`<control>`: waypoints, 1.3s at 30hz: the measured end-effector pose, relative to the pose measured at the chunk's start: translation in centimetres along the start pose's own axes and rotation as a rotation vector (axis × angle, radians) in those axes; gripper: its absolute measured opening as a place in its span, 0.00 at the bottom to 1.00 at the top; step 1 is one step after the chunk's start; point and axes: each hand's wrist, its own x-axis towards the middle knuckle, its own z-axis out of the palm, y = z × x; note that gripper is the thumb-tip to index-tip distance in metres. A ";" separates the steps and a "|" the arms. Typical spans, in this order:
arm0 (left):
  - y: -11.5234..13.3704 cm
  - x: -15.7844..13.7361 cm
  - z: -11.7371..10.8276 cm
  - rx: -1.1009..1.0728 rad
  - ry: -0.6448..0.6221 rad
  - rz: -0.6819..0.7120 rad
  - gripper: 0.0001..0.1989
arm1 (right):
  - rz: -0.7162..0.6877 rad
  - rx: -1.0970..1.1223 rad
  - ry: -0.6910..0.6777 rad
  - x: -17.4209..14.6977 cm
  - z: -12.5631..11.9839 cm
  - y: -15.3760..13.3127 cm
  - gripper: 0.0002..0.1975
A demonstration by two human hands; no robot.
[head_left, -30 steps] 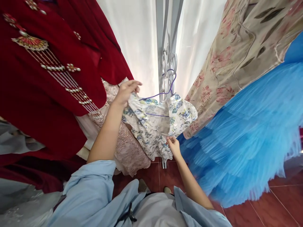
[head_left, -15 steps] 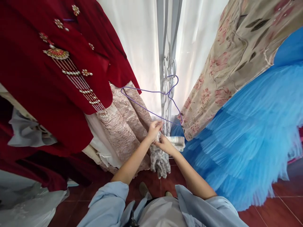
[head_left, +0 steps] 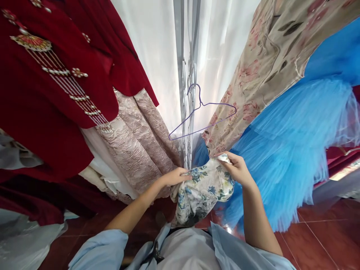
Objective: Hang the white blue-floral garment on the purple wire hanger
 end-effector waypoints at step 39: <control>9.2 3.2 -20.0 -0.274 0.290 0.189 0.19 | 0.072 0.256 0.666 8.4 -7.1 8.8 0.19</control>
